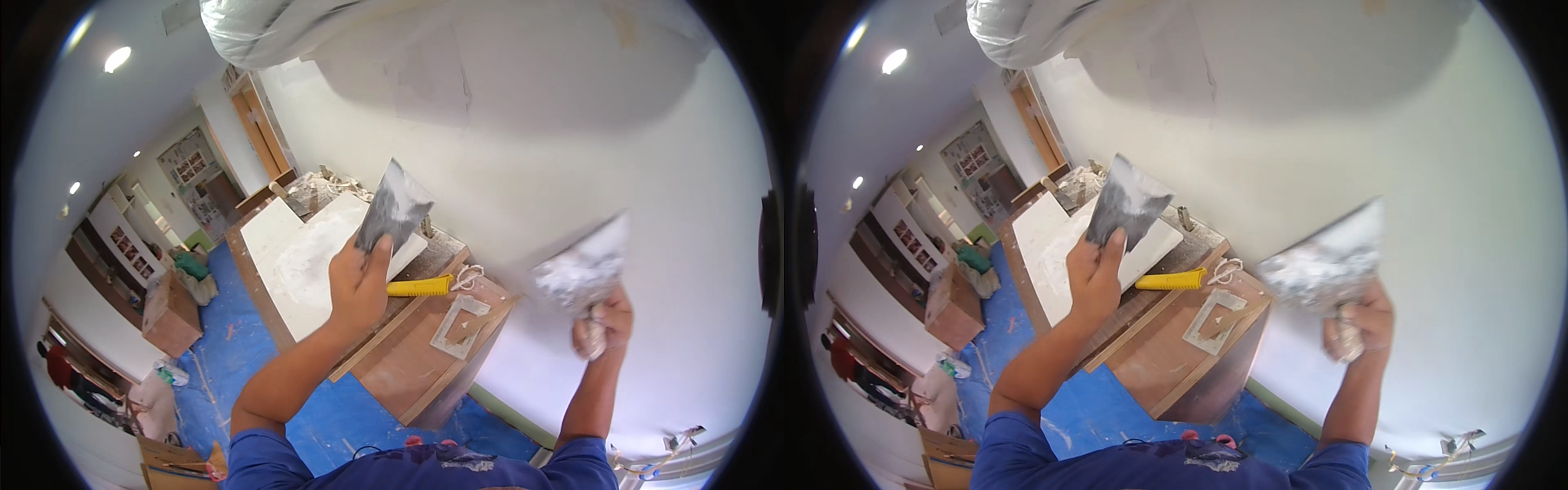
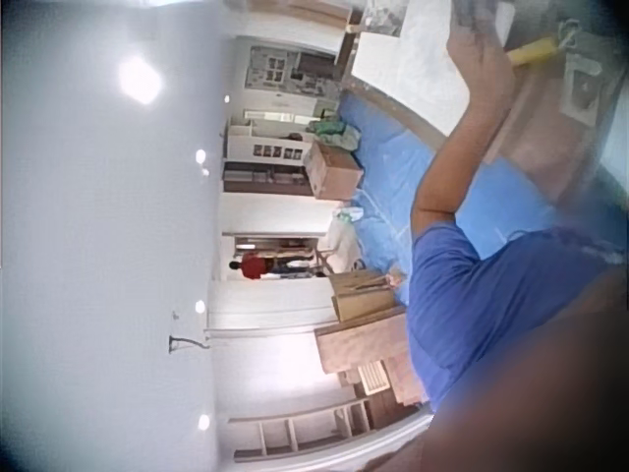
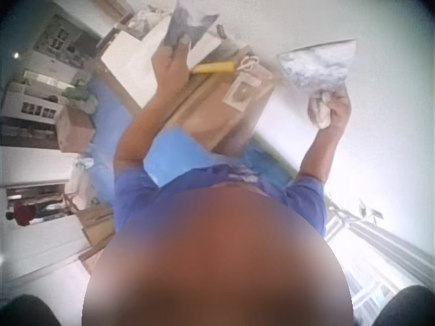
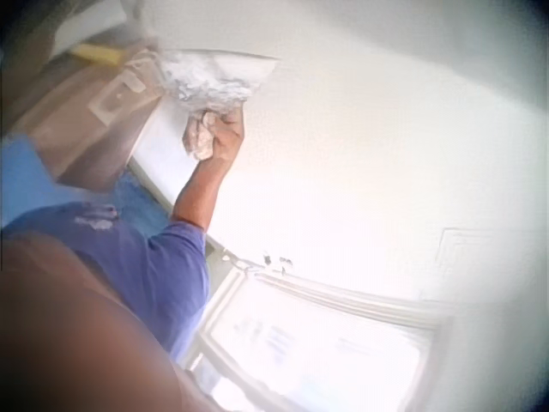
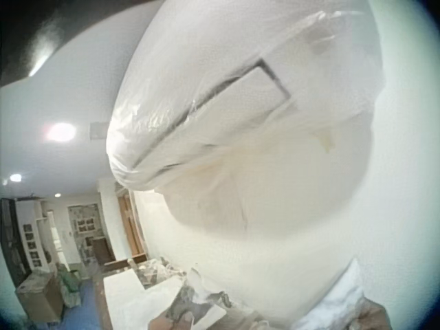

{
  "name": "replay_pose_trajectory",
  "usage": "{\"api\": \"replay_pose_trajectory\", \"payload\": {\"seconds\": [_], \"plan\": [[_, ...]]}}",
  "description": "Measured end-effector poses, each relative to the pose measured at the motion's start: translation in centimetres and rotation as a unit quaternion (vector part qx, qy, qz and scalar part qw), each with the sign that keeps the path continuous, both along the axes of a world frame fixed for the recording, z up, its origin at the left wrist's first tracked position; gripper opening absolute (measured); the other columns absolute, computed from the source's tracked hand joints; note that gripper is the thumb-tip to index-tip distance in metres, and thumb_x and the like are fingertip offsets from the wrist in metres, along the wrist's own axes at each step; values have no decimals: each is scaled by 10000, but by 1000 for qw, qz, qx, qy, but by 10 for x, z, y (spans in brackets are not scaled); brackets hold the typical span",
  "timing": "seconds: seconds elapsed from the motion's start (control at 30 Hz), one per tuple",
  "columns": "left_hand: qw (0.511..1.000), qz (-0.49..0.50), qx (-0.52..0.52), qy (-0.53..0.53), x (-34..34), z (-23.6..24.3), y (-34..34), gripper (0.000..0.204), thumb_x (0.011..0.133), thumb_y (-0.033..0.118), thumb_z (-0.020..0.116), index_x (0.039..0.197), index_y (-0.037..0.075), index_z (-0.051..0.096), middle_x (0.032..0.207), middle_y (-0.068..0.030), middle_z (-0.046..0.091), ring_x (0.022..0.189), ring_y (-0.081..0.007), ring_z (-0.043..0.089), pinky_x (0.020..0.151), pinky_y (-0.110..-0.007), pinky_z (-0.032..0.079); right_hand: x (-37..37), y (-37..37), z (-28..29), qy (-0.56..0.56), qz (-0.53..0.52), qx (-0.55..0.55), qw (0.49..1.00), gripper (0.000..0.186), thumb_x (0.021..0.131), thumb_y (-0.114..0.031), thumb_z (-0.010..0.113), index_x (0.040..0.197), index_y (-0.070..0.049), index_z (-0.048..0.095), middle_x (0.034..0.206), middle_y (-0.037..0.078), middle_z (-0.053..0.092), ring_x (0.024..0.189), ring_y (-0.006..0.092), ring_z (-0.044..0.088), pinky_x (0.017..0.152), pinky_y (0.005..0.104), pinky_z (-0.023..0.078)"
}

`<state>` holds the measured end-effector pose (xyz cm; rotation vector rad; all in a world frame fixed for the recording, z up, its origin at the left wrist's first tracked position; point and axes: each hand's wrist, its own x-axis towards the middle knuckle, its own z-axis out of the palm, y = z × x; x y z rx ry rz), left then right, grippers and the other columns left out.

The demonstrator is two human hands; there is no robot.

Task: The person uses a utility knife to trim a plastic sheet around a ceiling fixture, then applies plaster with a trowel and smooths it with a putty knife. The person repeatedly scoops plaster and spreads it over the ceiling area.

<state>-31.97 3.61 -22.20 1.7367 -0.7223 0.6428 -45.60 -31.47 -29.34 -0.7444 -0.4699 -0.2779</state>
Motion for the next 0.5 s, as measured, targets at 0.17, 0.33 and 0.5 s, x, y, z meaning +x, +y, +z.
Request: {"api": "replay_pose_trajectory", "payload": {"seconds": [0.17, 0.33, 0.5], "plan": [[993, -111, 34, -39, -69, -15, 18, 376, 1014, 45, 571, 1380, -45, 575, 1188, -190, 718, 1064, -205, 682, 922, -326, 538, -34, 79, 19, 138, 244, 7, 960, 778, 807, 34, 615, 1502, 99, 270, 921, 345, 642, 361, 299, 550, 280, 405, 430], [891, -365, 133, -234, -78, -19, 37, 606, 842, -120, 592, 1436, -31, 515, 1493, -241, 545, 1383, -393, 547, 1152, -444, 460, -55, 103, 29, 208, 292, 0, 934, 797, 819, 43, 598, 1529, 89, 240, 1019, 343, 636, 398, 281, 570, 314, 382, 451], [894, -267, 229, -278, -76, -25, 62, 671, 792, -116, 564, 1446, 21, 512, 1484, -215, 549, 1385, -393, 536, 1146, -479, 475, -70, 120, 42, 182, 245, -57, 951, 790, 840, 67, 587, 1545, 69, 230, 1092, 330, 638, 419, 261, 582, 327, 365, 449]]}}
